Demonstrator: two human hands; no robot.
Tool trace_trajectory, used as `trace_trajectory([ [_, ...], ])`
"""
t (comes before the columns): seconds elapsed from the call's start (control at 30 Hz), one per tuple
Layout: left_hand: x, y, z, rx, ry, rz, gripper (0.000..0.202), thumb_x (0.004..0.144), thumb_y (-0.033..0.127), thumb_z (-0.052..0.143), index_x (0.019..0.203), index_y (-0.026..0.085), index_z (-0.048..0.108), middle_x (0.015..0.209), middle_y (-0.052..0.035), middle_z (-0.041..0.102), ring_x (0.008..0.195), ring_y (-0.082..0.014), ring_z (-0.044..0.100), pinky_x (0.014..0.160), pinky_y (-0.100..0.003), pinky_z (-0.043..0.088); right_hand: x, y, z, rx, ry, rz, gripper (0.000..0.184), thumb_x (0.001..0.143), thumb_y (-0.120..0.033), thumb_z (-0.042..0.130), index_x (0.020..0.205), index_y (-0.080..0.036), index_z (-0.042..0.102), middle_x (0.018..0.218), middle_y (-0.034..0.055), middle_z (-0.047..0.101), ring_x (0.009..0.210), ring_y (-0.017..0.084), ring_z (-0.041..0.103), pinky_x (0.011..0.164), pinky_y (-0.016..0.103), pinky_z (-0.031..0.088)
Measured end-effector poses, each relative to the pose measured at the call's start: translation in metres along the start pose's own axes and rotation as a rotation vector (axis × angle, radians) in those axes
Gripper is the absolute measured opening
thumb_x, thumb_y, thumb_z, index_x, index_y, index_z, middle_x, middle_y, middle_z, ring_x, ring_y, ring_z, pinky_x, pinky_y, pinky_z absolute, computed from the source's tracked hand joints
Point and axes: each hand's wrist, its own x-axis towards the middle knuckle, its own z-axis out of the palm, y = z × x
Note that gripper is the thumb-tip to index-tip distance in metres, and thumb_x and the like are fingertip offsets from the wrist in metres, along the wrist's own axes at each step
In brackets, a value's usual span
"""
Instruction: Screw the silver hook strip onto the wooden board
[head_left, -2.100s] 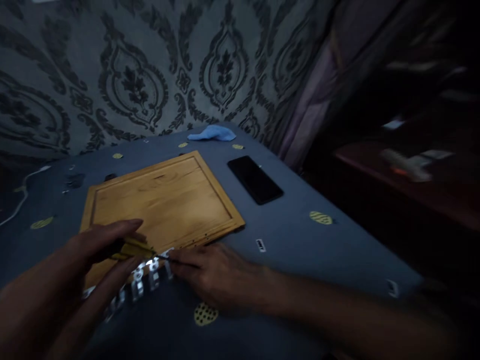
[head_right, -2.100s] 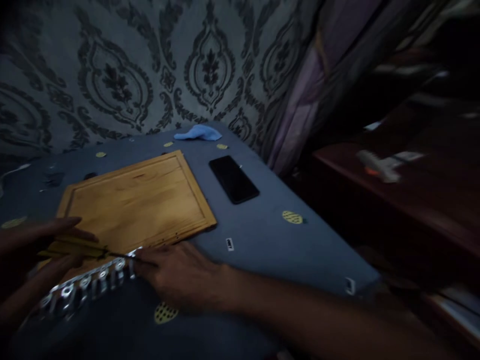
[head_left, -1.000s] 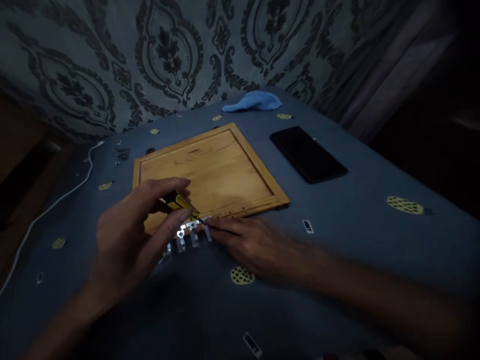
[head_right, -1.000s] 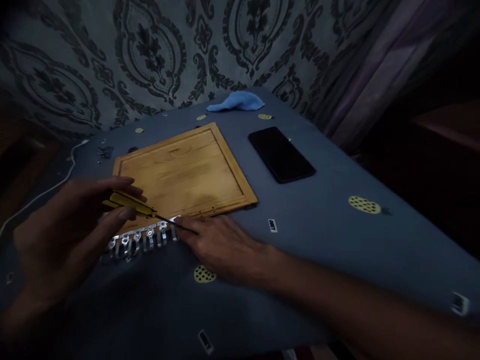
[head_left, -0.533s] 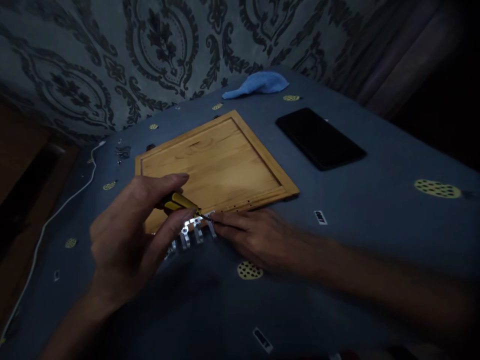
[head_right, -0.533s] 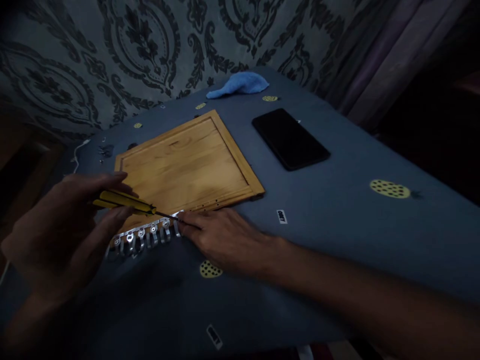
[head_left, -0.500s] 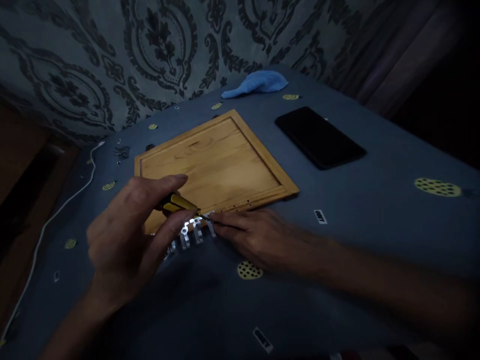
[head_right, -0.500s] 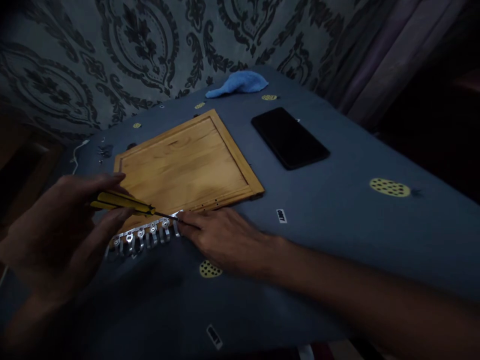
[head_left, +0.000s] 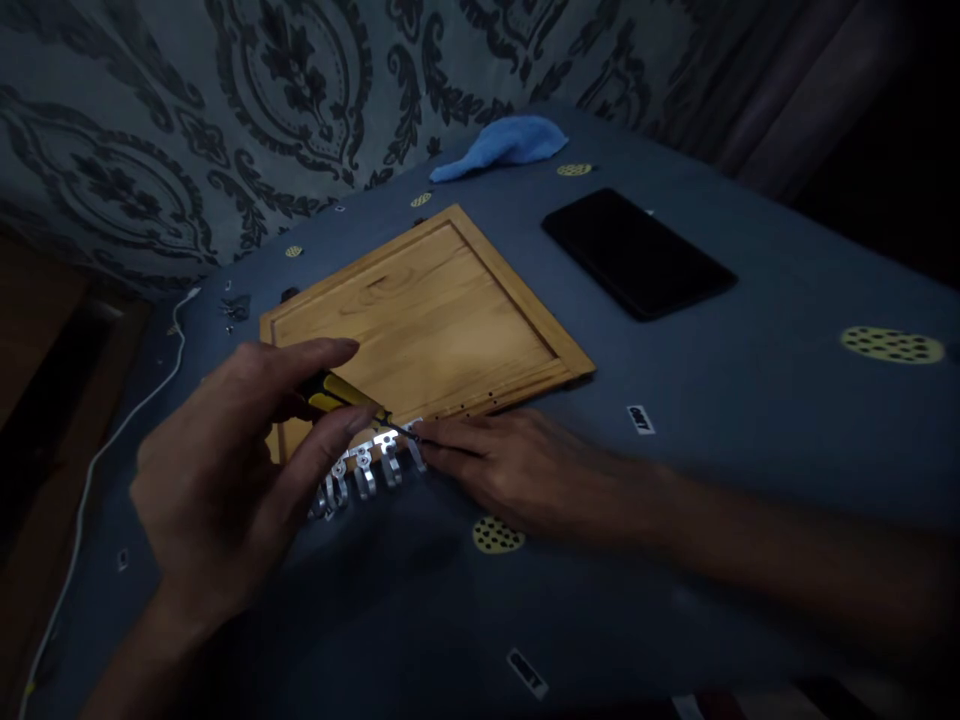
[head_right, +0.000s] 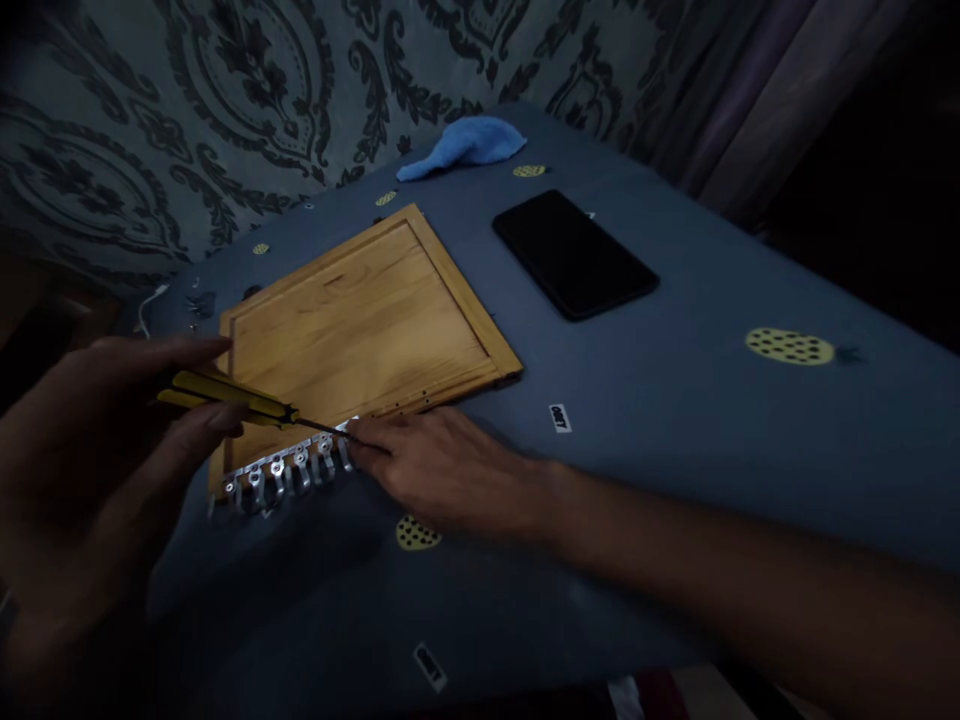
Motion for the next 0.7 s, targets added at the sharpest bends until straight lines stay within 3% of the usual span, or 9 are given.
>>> trace_trajectory([
  [0.1, 0.0012, 0.0040, 0.0008, -0.113, 0.031, -0.077, 0.041, 0.085, 0.011, 0.079, 0.122, 0.028, 0.073, 0.105, 0.0072, 0.075, 0.088, -0.0051, 0.071, 0.084, -0.010, 0.058, -0.0002, 0.0000, 0.0006, 0.013, -0.004, 0.003, 0.039, 0.097, -0.005, 0.055, 0.134, -0.013, 0.063, 0.136, 0.0155, 0.068, 0.116, 0.026, 0.070, 0.093, 0.042, 0.063],
  [0.2, 0.0006, 0.0060, 0.0031, -0.182, 0.057, -0.126, 0.044, 0.084, 0.007, 0.078, 0.123, 0.027, 0.072, 0.110, 0.0060, 0.075, 0.093, -0.0061, 0.072, 0.087, -0.012, 0.060, -0.0001, -0.0004, 0.0011, 0.012, -0.011, 0.015, 0.040, 0.097, -0.004, 0.055, 0.135, -0.013, 0.063, 0.137, 0.0153, 0.067, 0.116, 0.027, 0.070, 0.094, 0.043, 0.062],
  [0.43, -0.0039, 0.0022, 0.0056, -0.061, 0.091, 0.016, 0.047, 0.084, 0.010, 0.079, 0.124, 0.033, 0.072, 0.102, 0.0084, 0.075, 0.083, -0.0095, 0.070, 0.076, -0.022, 0.061, -0.0009, 0.0008, 0.0054, 0.026, 0.023, 0.011, 0.040, 0.095, -0.005, 0.059, 0.134, -0.012, 0.063, 0.135, 0.0165, 0.068, 0.111, 0.026, 0.071, 0.088, 0.040, 0.063],
  [0.6, -0.0048, 0.0088, 0.0027, -0.149, 0.036, -0.150, 0.045, 0.089, 0.011, 0.073, 0.124, 0.040, 0.070, 0.116, 0.0115, 0.074, 0.097, -0.0107, 0.072, 0.085, -0.023, 0.064, -0.0009, 0.0011, 0.0054, 0.028, -0.003, 0.004, 0.039, 0.097, -0.005, 0.056, 0.135, -0.011, 0.061, 0.136, 0.0175, 0.067, 0.109, 0.026, 0.071, 0.087, 0.041, 0.063],
  [0.7, -0.0053, 0.0075, 0.0020, -0.119, 0.040, -0.138, 0.041, 0.091, 0.015, 0.071, 0.125, 0.039, 0.068, 0.117, 0.0097, 0.074, 0.095, -0.0125, 0.074, 0.081, -0.025, 0.066, -0.0003, 0.0005, 0.0032, 0.043, -0.001, 0.015, 0.039, 0.098, -0.006, 0.055, 0.135, -0.014, 0.062, 0.136, 0.0160, 0.067, 0.109, 0.025, 0.072, 0.087, 0.039, 0.063],
])
